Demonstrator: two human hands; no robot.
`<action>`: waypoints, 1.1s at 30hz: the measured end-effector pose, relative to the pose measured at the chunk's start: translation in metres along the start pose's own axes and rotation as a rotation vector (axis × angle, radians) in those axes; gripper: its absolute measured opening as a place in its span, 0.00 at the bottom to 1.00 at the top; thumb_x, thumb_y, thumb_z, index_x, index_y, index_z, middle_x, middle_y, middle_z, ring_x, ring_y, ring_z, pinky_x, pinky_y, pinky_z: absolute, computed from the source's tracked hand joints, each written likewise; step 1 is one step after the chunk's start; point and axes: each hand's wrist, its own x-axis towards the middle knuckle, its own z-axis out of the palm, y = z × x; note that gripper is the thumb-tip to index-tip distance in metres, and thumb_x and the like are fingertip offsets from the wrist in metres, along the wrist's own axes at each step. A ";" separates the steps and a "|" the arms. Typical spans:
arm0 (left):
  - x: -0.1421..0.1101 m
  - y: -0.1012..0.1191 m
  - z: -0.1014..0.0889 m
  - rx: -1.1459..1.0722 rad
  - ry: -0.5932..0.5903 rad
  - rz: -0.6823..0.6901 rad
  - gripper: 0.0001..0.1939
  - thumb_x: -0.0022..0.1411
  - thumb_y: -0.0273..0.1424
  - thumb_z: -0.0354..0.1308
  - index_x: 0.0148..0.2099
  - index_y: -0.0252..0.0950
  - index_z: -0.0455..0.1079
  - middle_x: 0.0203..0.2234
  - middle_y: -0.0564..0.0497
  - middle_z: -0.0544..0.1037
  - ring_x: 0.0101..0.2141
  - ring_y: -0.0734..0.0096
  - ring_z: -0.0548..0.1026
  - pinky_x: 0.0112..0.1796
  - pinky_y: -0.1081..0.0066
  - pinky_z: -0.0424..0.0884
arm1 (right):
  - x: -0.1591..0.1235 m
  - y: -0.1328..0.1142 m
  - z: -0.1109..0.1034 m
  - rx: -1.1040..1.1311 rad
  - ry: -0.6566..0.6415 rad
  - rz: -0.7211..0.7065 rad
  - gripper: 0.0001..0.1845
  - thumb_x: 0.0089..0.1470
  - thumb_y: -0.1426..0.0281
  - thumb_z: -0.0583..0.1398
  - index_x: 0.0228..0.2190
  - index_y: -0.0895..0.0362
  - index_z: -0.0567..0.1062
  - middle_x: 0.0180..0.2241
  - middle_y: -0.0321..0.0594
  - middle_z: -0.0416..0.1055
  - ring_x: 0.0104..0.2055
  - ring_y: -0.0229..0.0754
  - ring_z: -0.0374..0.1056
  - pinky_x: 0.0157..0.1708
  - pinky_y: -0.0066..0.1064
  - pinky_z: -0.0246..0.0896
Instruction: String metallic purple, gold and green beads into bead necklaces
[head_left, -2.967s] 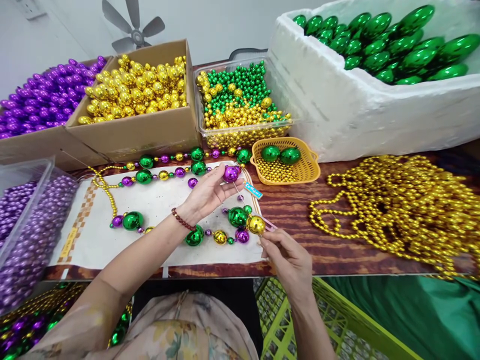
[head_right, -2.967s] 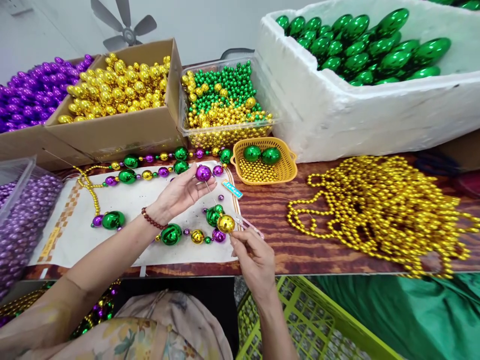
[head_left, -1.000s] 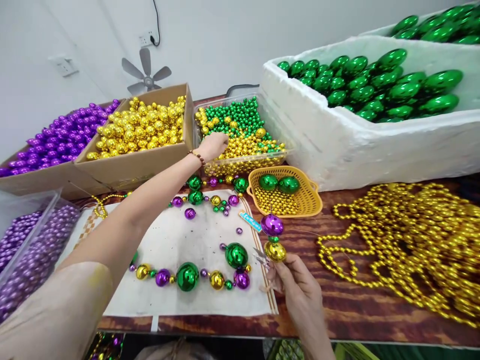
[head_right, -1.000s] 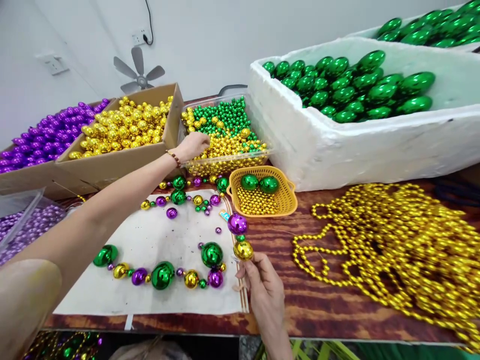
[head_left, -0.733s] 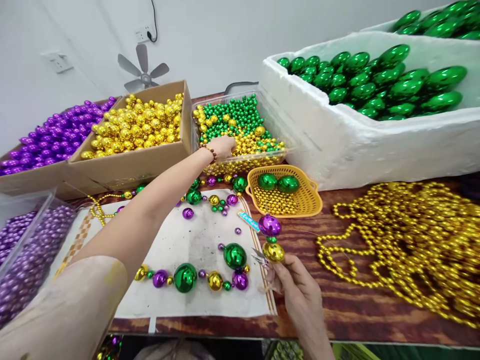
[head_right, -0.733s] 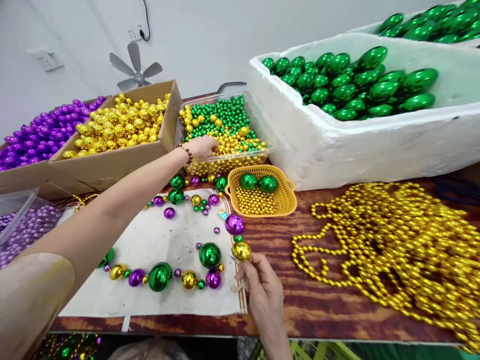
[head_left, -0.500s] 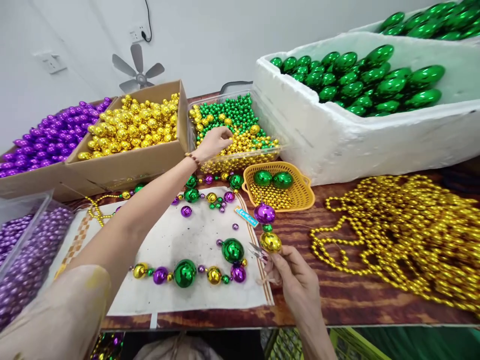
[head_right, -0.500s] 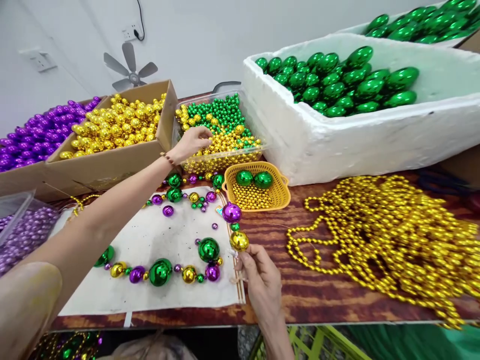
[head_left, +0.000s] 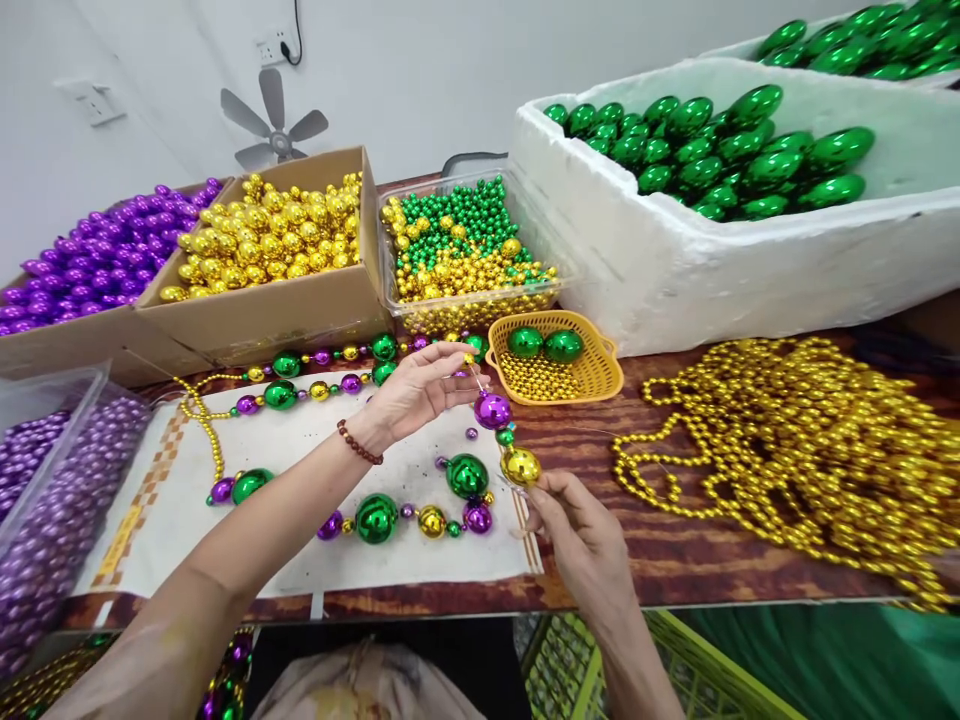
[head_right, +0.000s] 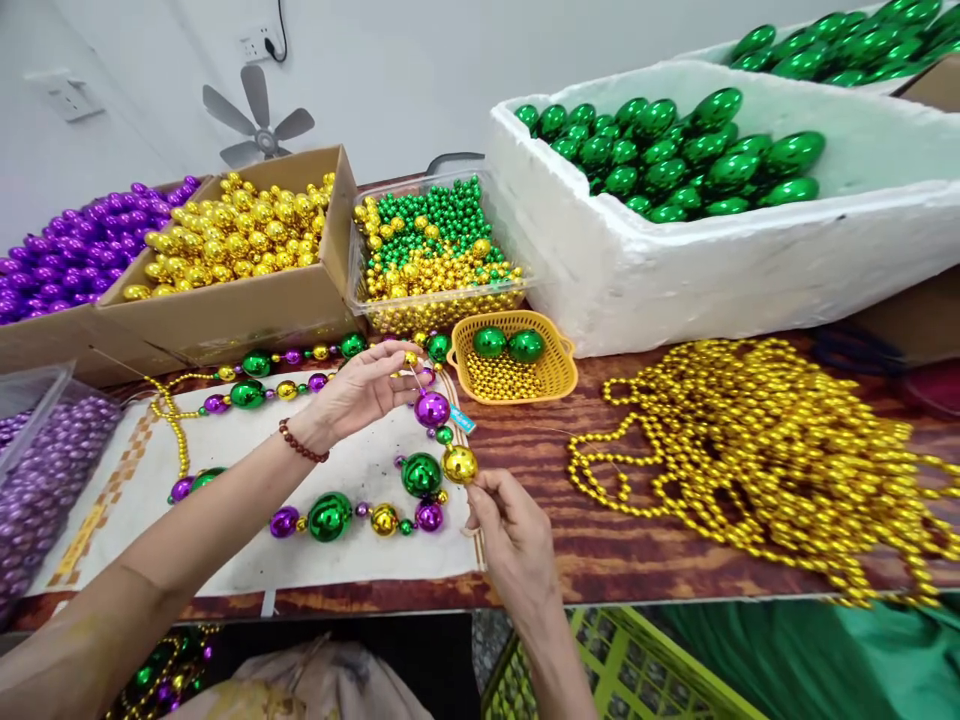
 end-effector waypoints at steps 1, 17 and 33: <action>-0.001 -0.001 0.002 -0.002 0.010 -0.005 0.06 0.61 0.27 0.67 0.41 0.35 0.77 0.34 0.47 0.82 0.38 0.65 0.83 0.44 0.65 0.77 | -0.001 0.000 0.000 -0.007 -0.001 0.000 0.15 0.62 0.58 0.59 0.27 0.54 0.72 0.20 0.34 0.67 0.22 0.37 0.64 0.24 0.27 0.59; -0.004 -0.010 0.007 -0.018 0.018 0.026 0.08 0.59 0.28 0.69 0.42 0.35 0.78 0.34 0.50 0.81 0.36 0.68 0.81 0.41 0.65 0.76 | -0.008 0.004 -0.002 -0.041 0.017 0.059 0.15 0.61 0.58 0.59 0.28 0.55 0.72 0.19 0.34 0.68 0.21 0.37 0.65 0.23 0.26 0.60; 0.022 -0.072 0.039 0.025 0.216 0.176 0.12 0.71 0.42 0.56 0.50 0.42 0.70 0.39 0.51 0.77 0.30 0.76 0.76 0.31 0.74 0.71 | 0.018 0.019 0.027 0.046 0.100 0.143 0.14 0.58 0.57 0.60 0.29 0.54 0.71 0.20 0.32 0.66 0.21 0.37 0.62 0.19 0.26 0.59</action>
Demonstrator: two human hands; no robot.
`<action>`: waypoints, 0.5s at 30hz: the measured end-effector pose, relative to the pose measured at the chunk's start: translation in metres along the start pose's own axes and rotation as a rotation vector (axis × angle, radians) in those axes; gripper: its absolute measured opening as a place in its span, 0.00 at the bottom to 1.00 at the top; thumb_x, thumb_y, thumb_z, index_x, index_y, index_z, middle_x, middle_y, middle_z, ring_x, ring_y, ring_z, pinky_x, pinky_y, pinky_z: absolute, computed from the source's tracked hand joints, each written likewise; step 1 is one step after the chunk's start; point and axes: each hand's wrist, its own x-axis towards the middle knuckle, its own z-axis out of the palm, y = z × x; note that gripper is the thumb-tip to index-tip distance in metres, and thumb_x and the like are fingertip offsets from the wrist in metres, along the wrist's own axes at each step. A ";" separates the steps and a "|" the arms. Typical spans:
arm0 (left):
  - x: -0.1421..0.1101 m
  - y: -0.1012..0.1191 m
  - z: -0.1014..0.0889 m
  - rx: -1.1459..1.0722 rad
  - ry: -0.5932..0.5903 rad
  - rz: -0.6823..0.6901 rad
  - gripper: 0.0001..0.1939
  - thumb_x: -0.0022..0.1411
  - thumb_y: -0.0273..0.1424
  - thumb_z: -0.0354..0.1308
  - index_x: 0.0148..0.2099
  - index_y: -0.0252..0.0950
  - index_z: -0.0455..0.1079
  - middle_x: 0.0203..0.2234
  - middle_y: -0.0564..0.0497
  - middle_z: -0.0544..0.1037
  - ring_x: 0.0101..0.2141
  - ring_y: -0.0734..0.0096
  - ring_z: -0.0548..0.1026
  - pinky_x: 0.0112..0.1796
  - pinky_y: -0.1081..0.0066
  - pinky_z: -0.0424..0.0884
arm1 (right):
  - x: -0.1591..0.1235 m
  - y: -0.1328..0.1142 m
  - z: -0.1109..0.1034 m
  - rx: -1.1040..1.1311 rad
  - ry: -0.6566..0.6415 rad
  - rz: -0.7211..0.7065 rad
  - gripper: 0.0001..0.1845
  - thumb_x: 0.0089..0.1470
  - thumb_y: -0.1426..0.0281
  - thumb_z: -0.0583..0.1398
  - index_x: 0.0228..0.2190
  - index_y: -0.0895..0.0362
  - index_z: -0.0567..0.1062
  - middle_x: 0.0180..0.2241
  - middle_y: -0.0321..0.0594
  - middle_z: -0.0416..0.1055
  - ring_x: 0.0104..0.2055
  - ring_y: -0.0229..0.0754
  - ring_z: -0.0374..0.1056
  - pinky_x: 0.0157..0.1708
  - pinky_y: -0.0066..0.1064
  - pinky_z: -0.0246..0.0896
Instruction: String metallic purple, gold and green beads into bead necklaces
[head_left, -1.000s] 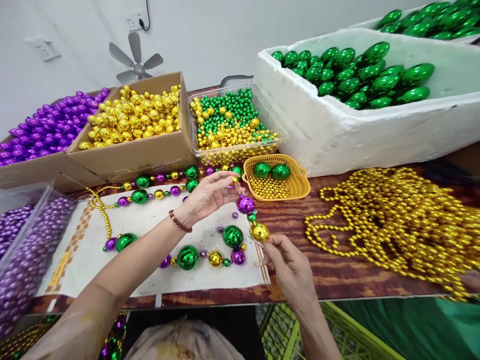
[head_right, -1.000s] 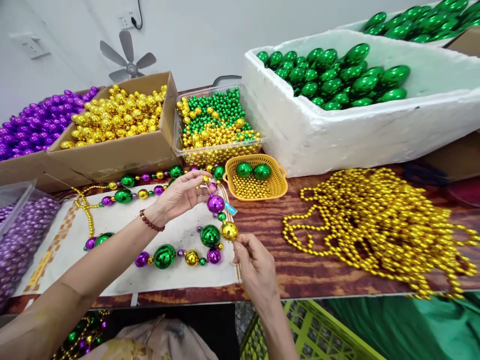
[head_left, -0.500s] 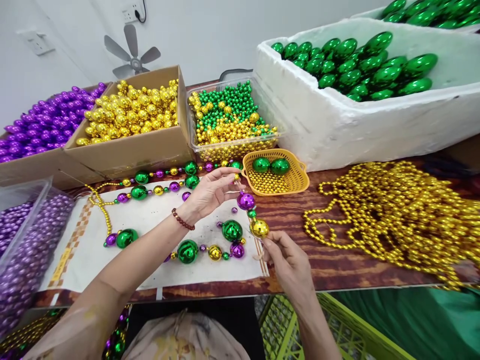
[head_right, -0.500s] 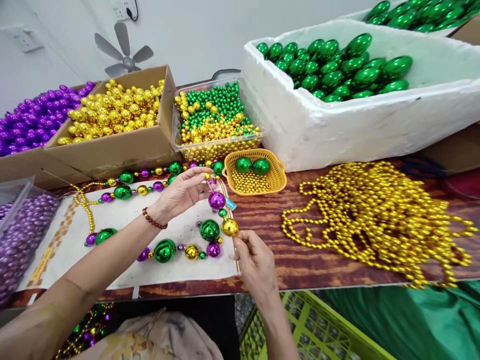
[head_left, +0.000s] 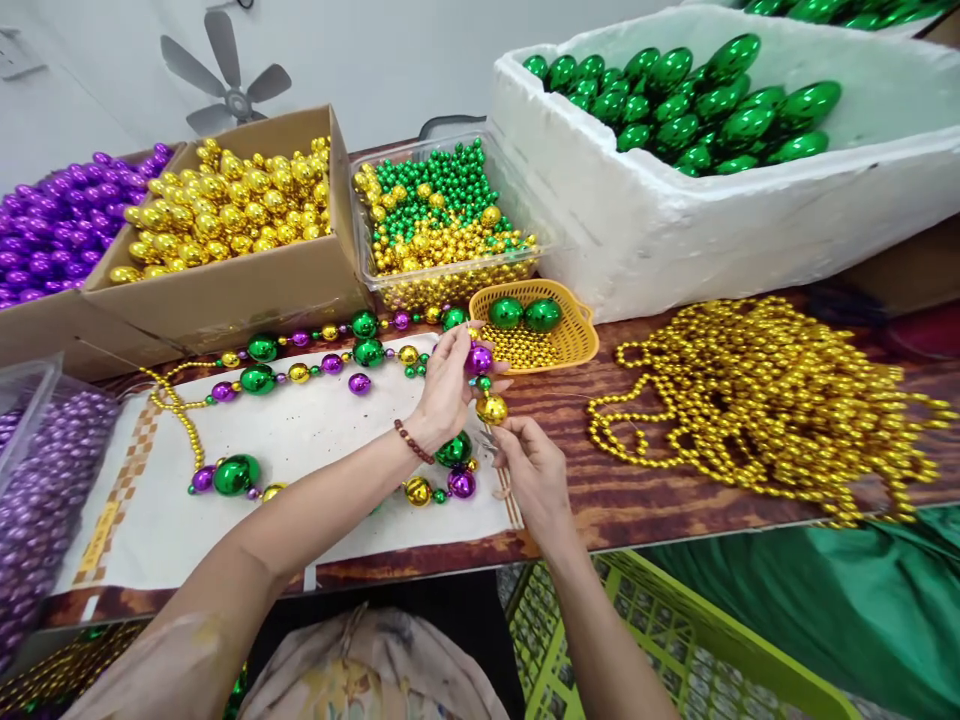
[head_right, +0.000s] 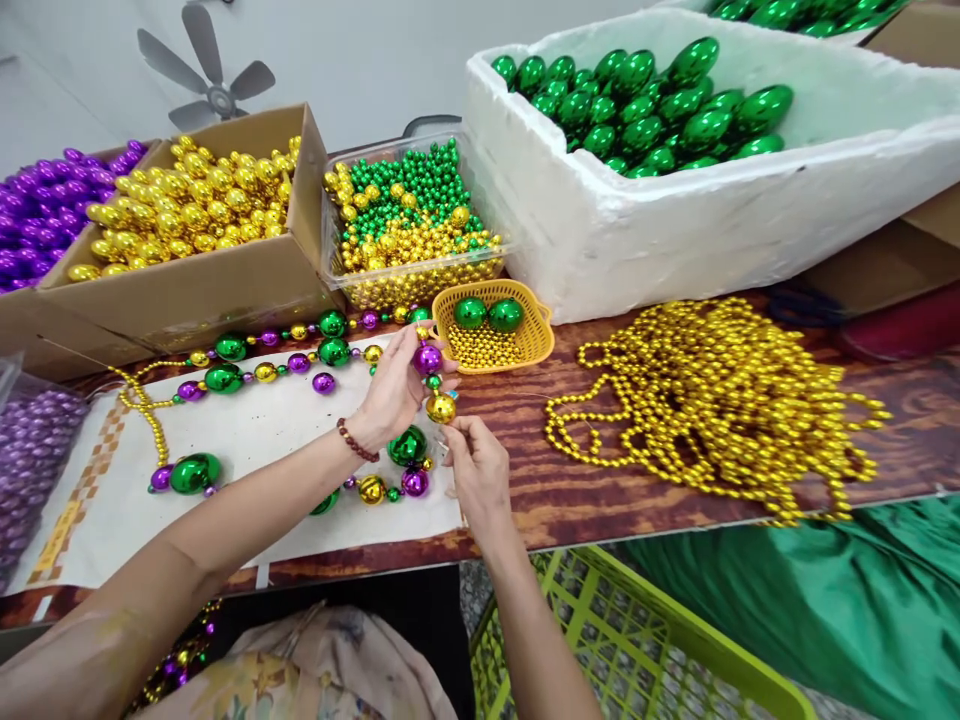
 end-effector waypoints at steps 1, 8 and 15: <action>0.005 -0.004 0.006 0.048 0.033 0.031 0.12 0.71 0.42 0.55 0.50 0.42 0.70 0.38 0.52 0.77 0.28 0.78 0.74 0.27 0.76 0.68 | 0.001 0.001 0.001 -0.029 0.008 -0.028 0.13 0.59 0.59 0.59 0.28 0.54 0.71 0.20 0.32 0.66 0.22 0.37 0.63 0.21 0.26 0.60; 0.029 -0.011 0.016 0.306 -0.177 0.038 0.11 0.71 0.39 0.54 0.47 0.39 0.73 0.30 0.54 0.74 0.18 0.82 0.65 0.16 0.77 0.52 | 0.027 -0.012 -0.035 -0.033 0.099 -0.119 0.12 0.59 0.58 0.62 0.35 0.55 0.77 0.28 0.36 0.73 0.27 0.39 0.70 0.28 0.30 0.65; 0.027 -0.020 0.017 0.591 -0.484 0.056 0.13 0.68 0.42 0.58 0.37 0.38 0.74 0.22 0.56 0.68 0.20 0.78 0.63 0.23 0.75 0.58 | 0.076 -0.039 -0.062 0.141 0.171 -0.174 0.11 0.50 0.61 0.67 0.33 0.55 0.78 0.24 0.33 0.70 0.21 0.34 0.62 0.21 0.27 0.56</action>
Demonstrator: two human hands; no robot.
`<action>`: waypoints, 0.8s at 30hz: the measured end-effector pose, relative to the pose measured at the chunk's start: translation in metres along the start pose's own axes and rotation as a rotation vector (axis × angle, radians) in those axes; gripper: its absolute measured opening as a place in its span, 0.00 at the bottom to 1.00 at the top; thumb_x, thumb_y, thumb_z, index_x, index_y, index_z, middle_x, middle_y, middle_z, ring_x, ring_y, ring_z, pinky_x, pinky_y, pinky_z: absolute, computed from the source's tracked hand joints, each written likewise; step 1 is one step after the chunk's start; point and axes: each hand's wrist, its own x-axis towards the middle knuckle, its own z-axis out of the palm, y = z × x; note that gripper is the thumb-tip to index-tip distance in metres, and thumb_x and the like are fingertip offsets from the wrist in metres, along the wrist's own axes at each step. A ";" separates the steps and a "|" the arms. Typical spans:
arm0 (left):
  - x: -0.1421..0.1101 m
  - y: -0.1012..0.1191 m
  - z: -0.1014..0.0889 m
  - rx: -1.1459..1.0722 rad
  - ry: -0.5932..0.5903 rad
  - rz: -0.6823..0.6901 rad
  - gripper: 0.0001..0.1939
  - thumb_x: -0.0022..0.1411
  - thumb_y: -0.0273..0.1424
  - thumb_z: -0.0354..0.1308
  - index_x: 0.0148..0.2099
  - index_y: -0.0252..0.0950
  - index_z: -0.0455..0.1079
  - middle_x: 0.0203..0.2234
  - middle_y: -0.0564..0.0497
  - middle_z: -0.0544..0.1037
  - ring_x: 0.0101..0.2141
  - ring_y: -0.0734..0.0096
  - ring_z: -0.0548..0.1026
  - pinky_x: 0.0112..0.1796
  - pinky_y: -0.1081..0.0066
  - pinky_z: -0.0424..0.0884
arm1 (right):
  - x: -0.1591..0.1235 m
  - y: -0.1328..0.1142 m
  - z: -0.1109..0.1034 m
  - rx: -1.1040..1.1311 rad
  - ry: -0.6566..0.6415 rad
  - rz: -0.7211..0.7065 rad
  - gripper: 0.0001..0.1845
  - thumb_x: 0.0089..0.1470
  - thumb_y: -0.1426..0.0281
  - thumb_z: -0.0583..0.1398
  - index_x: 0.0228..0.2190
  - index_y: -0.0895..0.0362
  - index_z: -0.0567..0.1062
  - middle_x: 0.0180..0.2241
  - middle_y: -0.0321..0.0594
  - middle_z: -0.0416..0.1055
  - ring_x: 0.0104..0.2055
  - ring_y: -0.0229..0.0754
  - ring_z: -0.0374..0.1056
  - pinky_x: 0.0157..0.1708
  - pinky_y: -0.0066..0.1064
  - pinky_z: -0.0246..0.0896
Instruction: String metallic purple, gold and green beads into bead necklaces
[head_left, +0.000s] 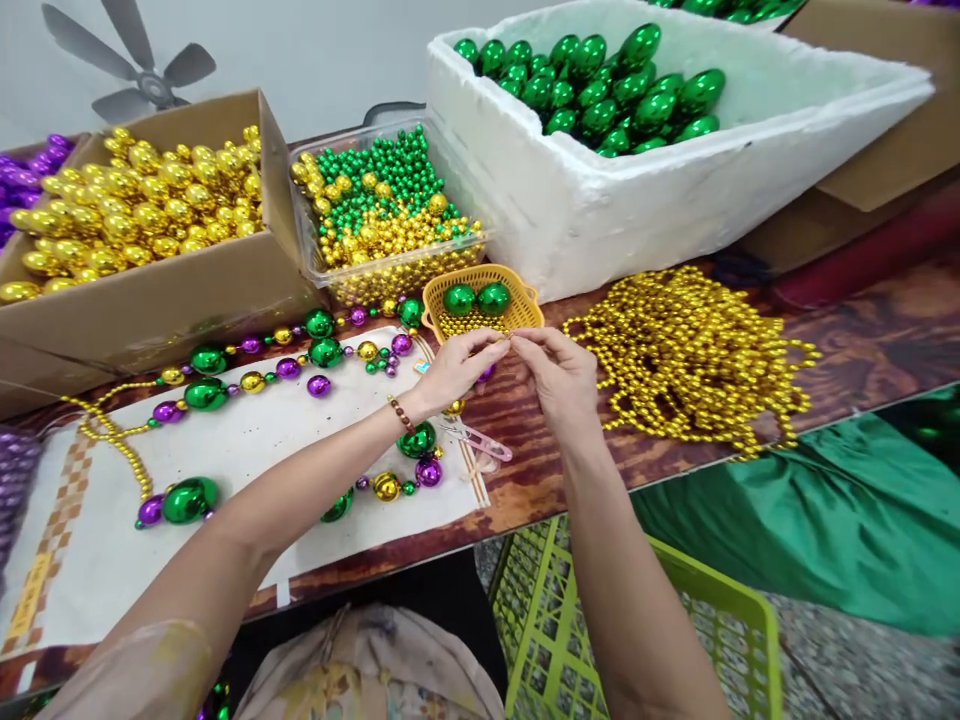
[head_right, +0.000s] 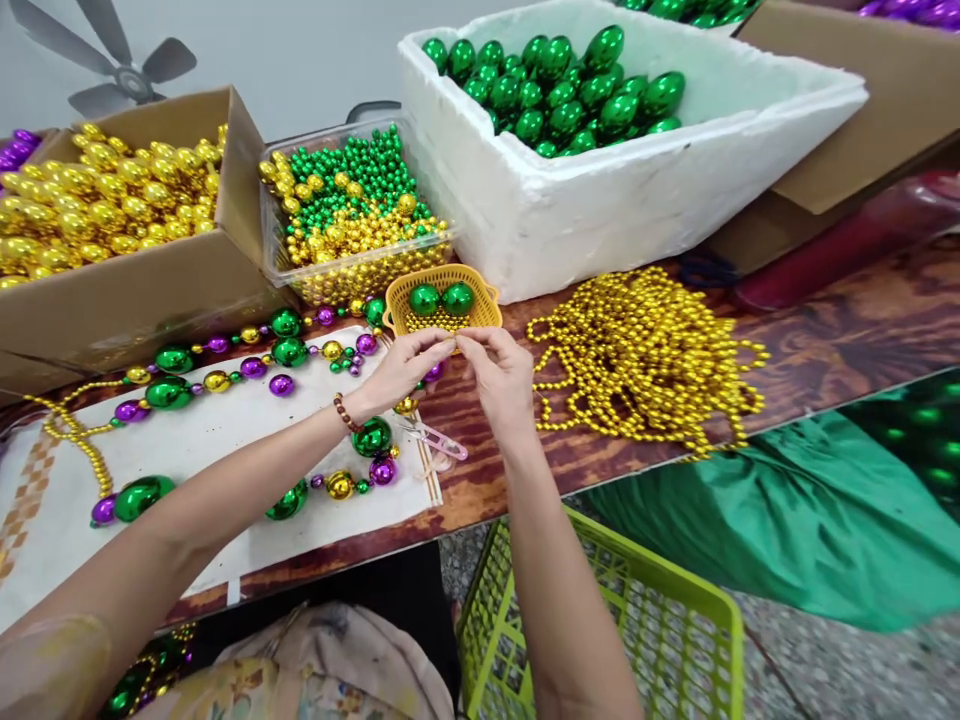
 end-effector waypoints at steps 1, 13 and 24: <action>0.001 -0.001 0.001 0.030 -0.031 0.018 0.13 0.68 0.41 0.58 0.35 0.38 0.73 0.22 0.56 0.67 0.20 0.78 0.63 0.24 0.75 0.59 | 0.002 0.002 0.001 0.012 -0.009 0.008 0.11 0.49 0.61 0.67 0.31 0.55 0.77 0.23 0.33 0.69 0.21 0.34 0.61 0.20 0.27 0.54; 0.016 -0.010 -0.009 0.248 -0.225 0.107 0.11 0.67 0.35 0.55 0.36 0.35 0.74 0.28 0.52 0.75 0.30 0.73 0.70 0.35 0.73 0.66 | 0.027 0.034 -0.019 0.210 0.348 0.080 0.16 0.61 0.54 0.58 0.34 0.52 0.64 0.29 0.32 0.71 0.18 0.30 0.64 0.16 0.22 0.55; 0.019 0.011 -0.020 0.381 -0.394 0.161 0.15 0.68 0.40 0.53 0.36 0.34 0.72 0.27 0.54 0.70 0.28 0.76 0.65 0.33 0.72 0.61 | -0.003 0.024 -0.002 0.477 0.137 0.055 0.20 0.49 0.54 0.71 0.31 0.53 0.70 0.24 0.30 0.76 0.21 0.34 0.72 0.15 0.20 0.63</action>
